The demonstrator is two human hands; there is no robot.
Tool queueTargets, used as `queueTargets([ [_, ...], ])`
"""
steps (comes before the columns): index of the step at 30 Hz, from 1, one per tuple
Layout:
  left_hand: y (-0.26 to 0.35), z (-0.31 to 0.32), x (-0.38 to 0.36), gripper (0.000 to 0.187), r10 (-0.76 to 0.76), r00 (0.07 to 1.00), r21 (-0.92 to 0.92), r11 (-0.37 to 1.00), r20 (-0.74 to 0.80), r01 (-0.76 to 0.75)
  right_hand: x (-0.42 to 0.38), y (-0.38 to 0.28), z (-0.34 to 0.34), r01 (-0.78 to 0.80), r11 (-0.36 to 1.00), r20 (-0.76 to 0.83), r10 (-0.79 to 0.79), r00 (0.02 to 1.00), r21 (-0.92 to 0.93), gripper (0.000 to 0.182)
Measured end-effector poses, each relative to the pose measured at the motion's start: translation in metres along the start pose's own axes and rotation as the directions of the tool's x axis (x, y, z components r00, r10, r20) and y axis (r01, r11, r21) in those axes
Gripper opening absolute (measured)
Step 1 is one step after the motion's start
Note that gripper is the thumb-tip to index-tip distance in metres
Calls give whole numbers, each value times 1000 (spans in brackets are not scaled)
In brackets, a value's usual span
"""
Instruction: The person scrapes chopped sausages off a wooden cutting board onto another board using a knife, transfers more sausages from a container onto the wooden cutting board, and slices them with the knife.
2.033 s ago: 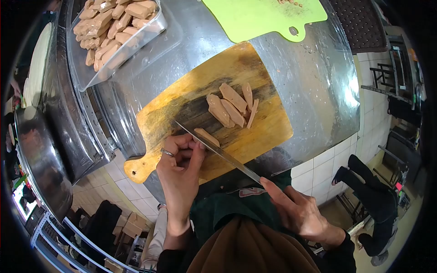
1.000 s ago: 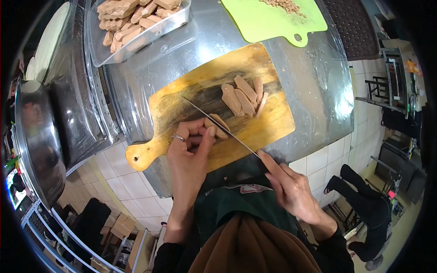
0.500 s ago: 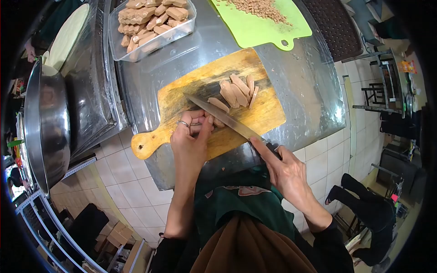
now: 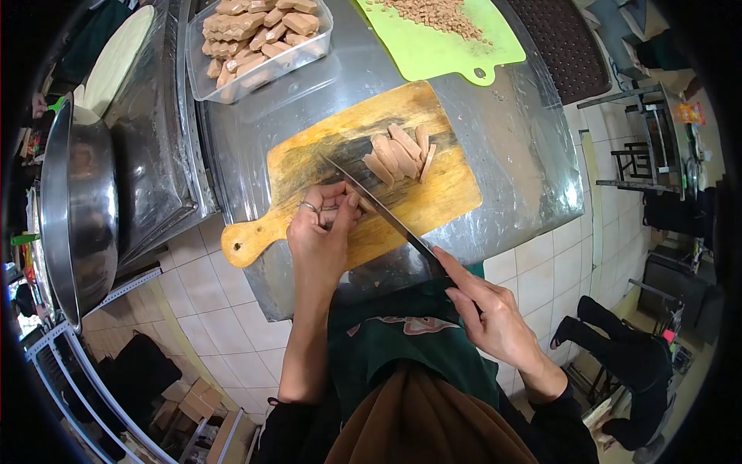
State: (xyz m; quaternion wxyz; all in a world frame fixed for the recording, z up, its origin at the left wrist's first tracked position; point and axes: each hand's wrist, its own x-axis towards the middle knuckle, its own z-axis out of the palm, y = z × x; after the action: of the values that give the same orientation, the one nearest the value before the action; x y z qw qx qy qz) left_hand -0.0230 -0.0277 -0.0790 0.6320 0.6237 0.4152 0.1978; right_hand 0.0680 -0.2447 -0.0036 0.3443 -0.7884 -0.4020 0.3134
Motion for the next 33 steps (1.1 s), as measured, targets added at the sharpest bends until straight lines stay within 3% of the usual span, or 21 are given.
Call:
queueTargets([
  [13,10,-1,-1,17,-77,997,29,997,26,76,6,-6,2,-48,986,38,55,998,-159,64],
  [19,14,-1,-2,16,-105,994,20,994,18,105,39,0,15,6,992,48,0,999,-124,65],
  [25,14,1,-6,14,-112,994,40,993,-6,112,31,-4,14,-44,999,72,44,996,-10,65],
  [33,14,1,-6,14,-107,994,56,993,-6,107,49,2,26,-28,994,82,36,996,-102,64],
])
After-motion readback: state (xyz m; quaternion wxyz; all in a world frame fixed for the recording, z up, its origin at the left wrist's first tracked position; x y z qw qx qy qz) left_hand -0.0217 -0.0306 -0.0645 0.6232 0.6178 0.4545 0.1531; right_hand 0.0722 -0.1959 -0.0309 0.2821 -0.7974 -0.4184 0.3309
